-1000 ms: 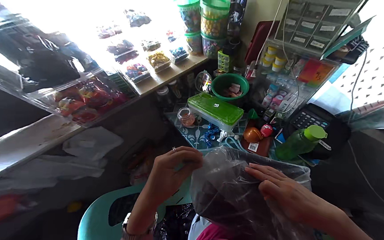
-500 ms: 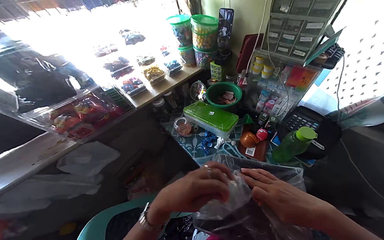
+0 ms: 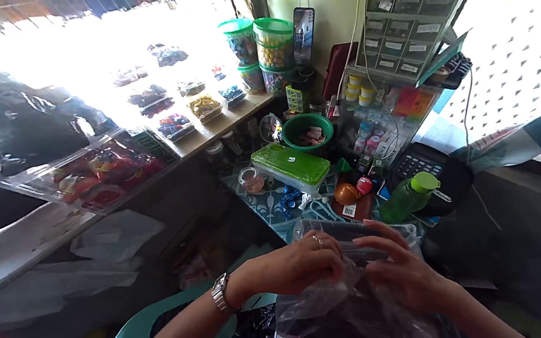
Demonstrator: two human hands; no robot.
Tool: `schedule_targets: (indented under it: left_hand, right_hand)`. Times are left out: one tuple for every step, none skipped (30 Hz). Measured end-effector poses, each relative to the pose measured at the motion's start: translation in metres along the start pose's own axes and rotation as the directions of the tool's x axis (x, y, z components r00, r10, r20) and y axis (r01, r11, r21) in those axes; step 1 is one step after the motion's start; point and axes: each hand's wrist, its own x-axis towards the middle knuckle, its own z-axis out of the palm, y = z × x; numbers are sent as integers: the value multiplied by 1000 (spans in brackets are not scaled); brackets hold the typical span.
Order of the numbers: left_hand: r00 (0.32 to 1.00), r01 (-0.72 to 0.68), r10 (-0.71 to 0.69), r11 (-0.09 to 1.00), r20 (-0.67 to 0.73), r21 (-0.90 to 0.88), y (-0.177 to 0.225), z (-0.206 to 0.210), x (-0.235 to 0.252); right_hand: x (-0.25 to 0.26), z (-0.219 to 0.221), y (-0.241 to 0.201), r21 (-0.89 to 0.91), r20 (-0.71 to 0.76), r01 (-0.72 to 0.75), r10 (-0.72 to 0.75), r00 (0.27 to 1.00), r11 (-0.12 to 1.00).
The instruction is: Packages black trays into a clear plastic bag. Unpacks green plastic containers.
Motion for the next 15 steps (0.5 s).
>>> schedule_targets:
  left_hand:
    - [999, 30, -30, 999, -41, -15, -4, 3, -4]
    - [995, 51, -54, 998, -81, -34, -7, 8, -7]
    - [991, 63, -69, 997, -113, -52, -9, 12, -8]
    - [987, 64, -73, 996, -142, -66, -10, 16, -9]
    - [983, 53, -64, 996, -171, -73, -11, 19, -9]
    - [979, 38, -51, 997, -198, -68, -10, 21, -8]
    - [975, 21, -31, 998, -219, -52, -9, 23, -8]
    - [972, -1, -6, 1000, -234, -31, -8, 25, -7]
    - [971, -23, 19, 1000, -240, -12, -5, 26, -5]
    - [970, -45, 43, 999, -238, -2, -2, 26, -3]
    - [973, -65, 62, 998, -223, -8, 0, 26, -1]
    - [976, -84, 77, 996, -203, -22, 2, 25, 1]
    - [981, -96, 87, 994, -172, -43, 3, 24, 3]
    - [987, -102, 93, 993, -134, -61, 2, 24, 5]
    - [990, -105, 98, 992, -98, -70, 1, 25, 7]
  right_hand:
    - [-1, 0, -1, -10, -30, 33, -33, 999, 999]
    - [-1, 0, -2, -10, -28, 69, -70, 997, 998]
    - [-1, 0, -1, 7, -4, 106, -106, 994, 994]
    - [0, 2, 1, 40, 23, 138, -139, 990, 990]
    - [1, 3, 3, 53, 62, 161, -164, 985, 986]
    - [2, 4, 4, 47, 110, 172, -176, 978, 984]
    - [3, 3, 4, 37, 165, 173, -177, 970, 984]
    - [5, 2, 3, 29, 217, 168, -170, 961, 985]
    - [6, 2, 2, 25, 261, 158, -159, 952, 987]
    - [7, 2, 1, 18, 291, 145, -144, 946, 989]
    - [9, 3, 0, 10, 308, 135, -131, 942, 991]
    - [11, 4, 0, 0, 318, 132, -126, 940, 991]
    - [12, 4, 0, -16, 324, 138, -126, 938, 990]
    - [13, 4, 0, -28, 329, 145, -128, 936, 989]
    - [14, 3, 0, -17, 330, 145, -131, 935, 989]
